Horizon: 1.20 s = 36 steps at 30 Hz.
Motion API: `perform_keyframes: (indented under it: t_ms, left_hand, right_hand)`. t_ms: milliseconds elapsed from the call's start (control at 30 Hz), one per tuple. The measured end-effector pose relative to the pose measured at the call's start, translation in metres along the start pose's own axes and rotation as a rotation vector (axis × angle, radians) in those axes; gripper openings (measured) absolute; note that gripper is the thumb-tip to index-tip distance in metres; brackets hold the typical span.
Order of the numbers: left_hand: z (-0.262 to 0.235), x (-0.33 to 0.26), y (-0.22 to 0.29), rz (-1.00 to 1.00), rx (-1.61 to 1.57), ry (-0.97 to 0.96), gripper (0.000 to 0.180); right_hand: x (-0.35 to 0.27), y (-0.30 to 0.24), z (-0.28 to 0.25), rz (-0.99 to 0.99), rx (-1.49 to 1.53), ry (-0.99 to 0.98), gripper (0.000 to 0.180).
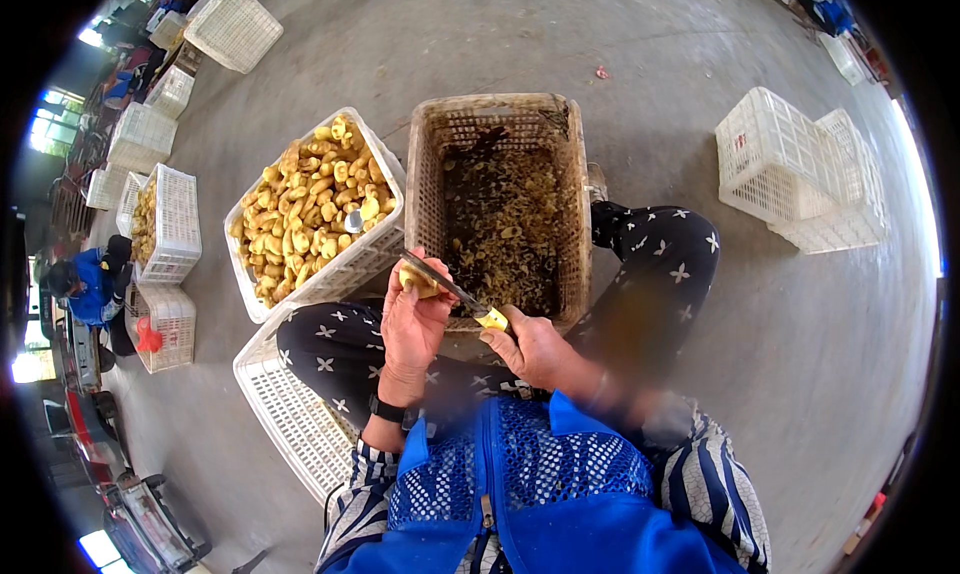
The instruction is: The person peels a ginger root using a circular metal scraper and a knife, then places it into a plastic crate.
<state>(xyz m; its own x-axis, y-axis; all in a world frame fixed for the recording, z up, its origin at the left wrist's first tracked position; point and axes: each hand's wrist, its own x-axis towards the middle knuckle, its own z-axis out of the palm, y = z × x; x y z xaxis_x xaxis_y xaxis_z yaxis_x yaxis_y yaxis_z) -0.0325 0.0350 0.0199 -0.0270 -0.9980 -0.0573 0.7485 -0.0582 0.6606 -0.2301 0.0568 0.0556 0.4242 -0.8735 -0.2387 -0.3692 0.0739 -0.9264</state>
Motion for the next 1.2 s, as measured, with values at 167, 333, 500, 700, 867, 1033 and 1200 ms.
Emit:
perform_keyframes:
  t_ms: [167,333,500,700,867,1033,1200]
  left_hand:
    - [-0.011,0.002,-0.005,0.024,0.199,0.059,0.04]
    - [-0.027,0.005,-0.008,-0.131,-0.133,0.038,0.041]
    - [-0.039,0.012,-0.012,-0.151,0.166,0.013,0.039]
    - [-0.048,0.016,-0.018,-0.225,0.073,0.132,0.038]
    - [-0.055,0.018,-0.027,-0.131,0.142,0.193,0.039]
    - [-0.07,0.02,-0.031,-0.014,0.256,0.204,0.037]
    - [-0.061,0.026,-0.027,0.025,0.394,0.251,0.035]
  right_hand:
    - [0.002,0.011,0.005,0.085,0.052,-0.046,0.036]
    - [0.007,0.011,0.004,0.076,0.029,-0.117,0.039]
    - [0.013,0.034,0.015,0.155,0.079,-0.122,0.039]
    - [0.021,0.046,0.032,0.117,0.09,-0.062,0.04]
    - [0.029,0.044,0.041,0.145,-0.01,-0.038,0.042]
    - [0.037,0.034,0.038,0.586,0.517,-0.288,0.043]
    - [0.038,0.058,0.063,0.024,0.07,0.028,0.039]
